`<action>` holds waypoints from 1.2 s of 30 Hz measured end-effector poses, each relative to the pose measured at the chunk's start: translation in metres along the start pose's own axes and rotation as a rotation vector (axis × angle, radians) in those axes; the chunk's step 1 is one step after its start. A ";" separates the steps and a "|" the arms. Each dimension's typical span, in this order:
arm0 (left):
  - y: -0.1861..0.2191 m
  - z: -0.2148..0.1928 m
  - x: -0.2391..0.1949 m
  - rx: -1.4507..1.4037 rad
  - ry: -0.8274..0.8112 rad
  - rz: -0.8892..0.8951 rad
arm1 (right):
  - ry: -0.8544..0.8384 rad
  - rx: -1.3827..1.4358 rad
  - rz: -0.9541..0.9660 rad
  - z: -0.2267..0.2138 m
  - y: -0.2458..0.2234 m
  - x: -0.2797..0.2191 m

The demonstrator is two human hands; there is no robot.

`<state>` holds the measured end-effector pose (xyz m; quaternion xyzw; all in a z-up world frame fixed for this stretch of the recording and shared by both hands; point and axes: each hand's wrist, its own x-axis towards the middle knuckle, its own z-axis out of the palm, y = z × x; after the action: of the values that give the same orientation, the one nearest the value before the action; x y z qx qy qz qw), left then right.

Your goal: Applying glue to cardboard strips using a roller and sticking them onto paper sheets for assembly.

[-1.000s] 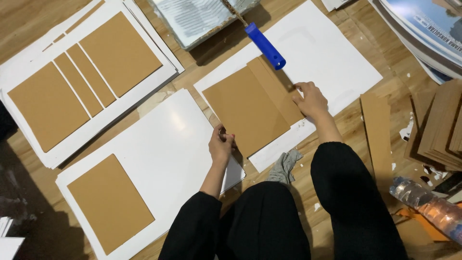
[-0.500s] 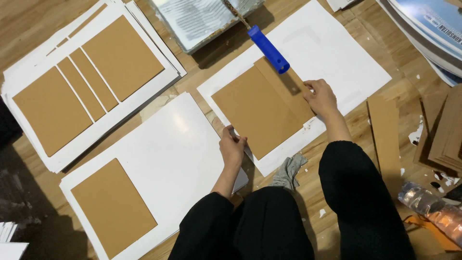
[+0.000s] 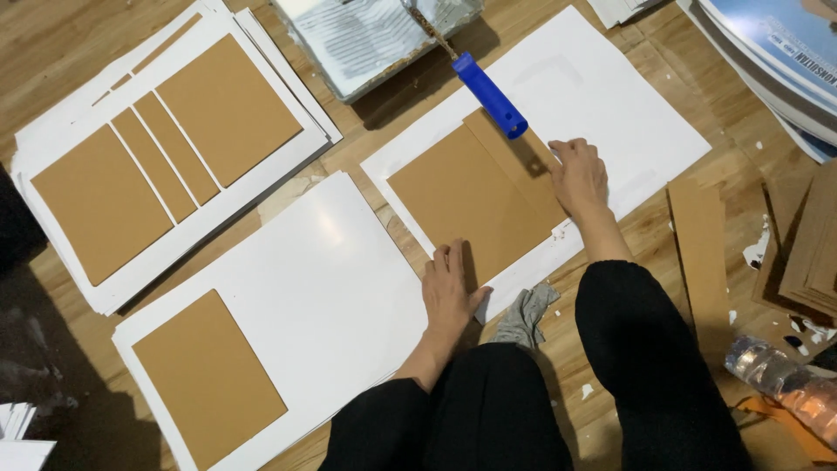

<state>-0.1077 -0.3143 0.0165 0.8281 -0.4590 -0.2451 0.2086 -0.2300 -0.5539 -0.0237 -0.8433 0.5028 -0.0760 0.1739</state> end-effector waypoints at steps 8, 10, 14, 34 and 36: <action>-0.034 0.053 0.004 0.115 0.018 0.149 | -0.158 0.248 0.132 -0.026 -0.101 0.011; -0.042 0.066 0.003 0.126 0.064 0.168 | -0.220 0.349 0.211 -0.025 -0.116 0.013; -0.043 0.067 0.001 0.104 0.113 0.196 | -0.285 0.480 0.284 -0.029 -0.141 0.022; -0.011 0.024 -0.003 -0.072 -0.021 -0.054 | -0.032 0.109 0.066 0.007 0.043 0.032; -0.010 0.025 -0.003 -0.054 -0.048 -0.061 | -0.073 0.136 0.056 0.012 0.053 0.022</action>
<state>-0.1171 -0.3096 -0.0085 0.8297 -0.4315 -0.2834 0.2125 -0.2597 -0.5933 -0.0558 -0.8175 0.5132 -0.0744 0.2507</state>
